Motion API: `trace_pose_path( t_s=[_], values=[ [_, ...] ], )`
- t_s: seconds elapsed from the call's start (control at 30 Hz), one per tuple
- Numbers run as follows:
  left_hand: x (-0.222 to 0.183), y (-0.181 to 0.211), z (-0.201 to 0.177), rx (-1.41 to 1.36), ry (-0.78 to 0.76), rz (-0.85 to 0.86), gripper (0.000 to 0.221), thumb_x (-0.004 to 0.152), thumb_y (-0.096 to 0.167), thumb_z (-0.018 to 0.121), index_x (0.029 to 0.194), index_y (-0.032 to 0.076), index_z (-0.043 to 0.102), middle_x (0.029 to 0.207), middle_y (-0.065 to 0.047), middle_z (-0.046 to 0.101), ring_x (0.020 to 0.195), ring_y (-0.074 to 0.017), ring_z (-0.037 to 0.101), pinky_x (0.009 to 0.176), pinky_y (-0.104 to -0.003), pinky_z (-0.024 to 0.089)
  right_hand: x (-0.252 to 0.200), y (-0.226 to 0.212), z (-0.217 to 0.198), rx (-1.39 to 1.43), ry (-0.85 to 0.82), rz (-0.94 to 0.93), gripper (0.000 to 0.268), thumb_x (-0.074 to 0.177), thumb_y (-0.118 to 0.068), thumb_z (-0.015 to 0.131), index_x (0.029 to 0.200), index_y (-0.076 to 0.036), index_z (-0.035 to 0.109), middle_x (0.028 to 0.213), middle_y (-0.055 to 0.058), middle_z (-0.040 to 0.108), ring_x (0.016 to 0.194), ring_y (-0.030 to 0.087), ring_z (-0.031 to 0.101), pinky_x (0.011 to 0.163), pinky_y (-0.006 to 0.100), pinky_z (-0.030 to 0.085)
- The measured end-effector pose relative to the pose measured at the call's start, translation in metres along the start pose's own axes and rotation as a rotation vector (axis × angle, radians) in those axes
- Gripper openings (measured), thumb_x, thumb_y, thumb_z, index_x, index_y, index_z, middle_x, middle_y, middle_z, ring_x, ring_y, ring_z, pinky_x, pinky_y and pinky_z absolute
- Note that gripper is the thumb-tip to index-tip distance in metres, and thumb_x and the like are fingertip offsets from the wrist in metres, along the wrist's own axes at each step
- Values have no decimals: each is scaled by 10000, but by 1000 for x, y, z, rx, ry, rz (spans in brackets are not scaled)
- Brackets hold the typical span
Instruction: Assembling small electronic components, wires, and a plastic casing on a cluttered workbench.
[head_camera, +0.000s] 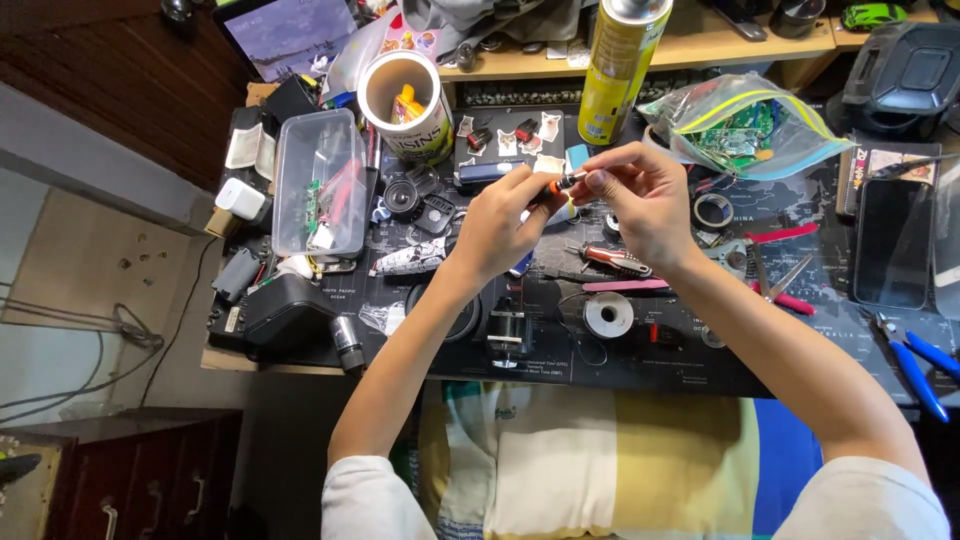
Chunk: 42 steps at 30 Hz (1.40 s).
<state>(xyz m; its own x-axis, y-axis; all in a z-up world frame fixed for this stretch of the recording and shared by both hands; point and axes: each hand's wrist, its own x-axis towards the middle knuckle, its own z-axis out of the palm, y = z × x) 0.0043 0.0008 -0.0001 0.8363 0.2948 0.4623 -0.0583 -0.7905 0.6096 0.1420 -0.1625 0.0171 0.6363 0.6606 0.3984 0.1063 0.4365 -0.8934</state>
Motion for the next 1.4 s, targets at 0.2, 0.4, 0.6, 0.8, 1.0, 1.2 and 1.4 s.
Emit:
trace_pose_path(
  t_s=[0.2, 0.4, 0.6, 0.8, 1.0, 1.2, 1.4],
  values=[
    [9, 11, -4, -25, -19, 29, 161, 1058, 238, 727, 1218, 248, 741, 837, -43, 606, 831, -361, 742, 744, -507, 630, 5, 2, -6, -11, 3, 30, 110, 1101, -4, 746, 1179, 70, 724, 995, 254, 786, 902, 250, 808, 811, 422, 715],
    [15, 11, 1, -147, -48, 8, 118, 1074, 278, 714, 1160, 207, 752, 775, -47, 611, 778, -344, 731, 724, -481, 620, 5, 14, -13, -20, 21, 46, 115, 1095, -5, 755, 1181, 65, 722, 1009, 243, 789, 922, 250, 816, 822, 405, 712],
    [4, -6, 18, -52, 7, -5, 199, 1064, 293, 729, 1252, 229, 725, 866, -41, 693, 810, -322, 769, 729, -469, 643, 2, 25, -13, 15, 38, 13, 137, 1028, 71, 804, 1122, 92, 706, 1022, 259, 770, 879, 270, 824, 751, 399, 716],
    [-1, 6, -3, 67, -82, -17, 278, 1084, 300, 678, 1361, 280, 688, 966, -48, 711, 889, -366, 779, 766, -514, 649, 2, 33, -20, 27, -10, 100, 111, 1007, 78, 802, 1087, 114, 734, 995, 240, 785, 848, 258, 820, 747, 416, 716],
    [-4, 0, -7, 213, -118, 14, 311, 1086, 336, 657, 1391, 280, 680, 925, -47, 668, 805, -380, 771, 743, -526, 648, 7, 22, -22, -56, -115, 90, 103, 955, 135, 821, 1038, 106, 766, 981, 232, 793, 833, 242, 811, 719, 373, 697],
    [-2, 8, -17, 176, -163, 19, 321, 1093, 345, 653, 1401, 260, 679, 922, -65, 666, 829, -406, 766, 745, -543, 642, 5, 16, -19, -37, -132, 135, 116, 954, 133, 817, 1052, 123, 755, 995, 230, 791, 863, 244, 819, 728, 384, 704],
    [8, 13, -26, -203, -284, 37, 241, 1109, 275, 641, 1279, 143, 748, 921, -167, 728, 932, -484, 767, 791, -537, 629, 10, -1, -14, -162, -228, 5, 115, 918, 124, 869, 994, 85, 792, 865, 169, 796, 793, 166, 777, 657, 318, 658]
  ],
)
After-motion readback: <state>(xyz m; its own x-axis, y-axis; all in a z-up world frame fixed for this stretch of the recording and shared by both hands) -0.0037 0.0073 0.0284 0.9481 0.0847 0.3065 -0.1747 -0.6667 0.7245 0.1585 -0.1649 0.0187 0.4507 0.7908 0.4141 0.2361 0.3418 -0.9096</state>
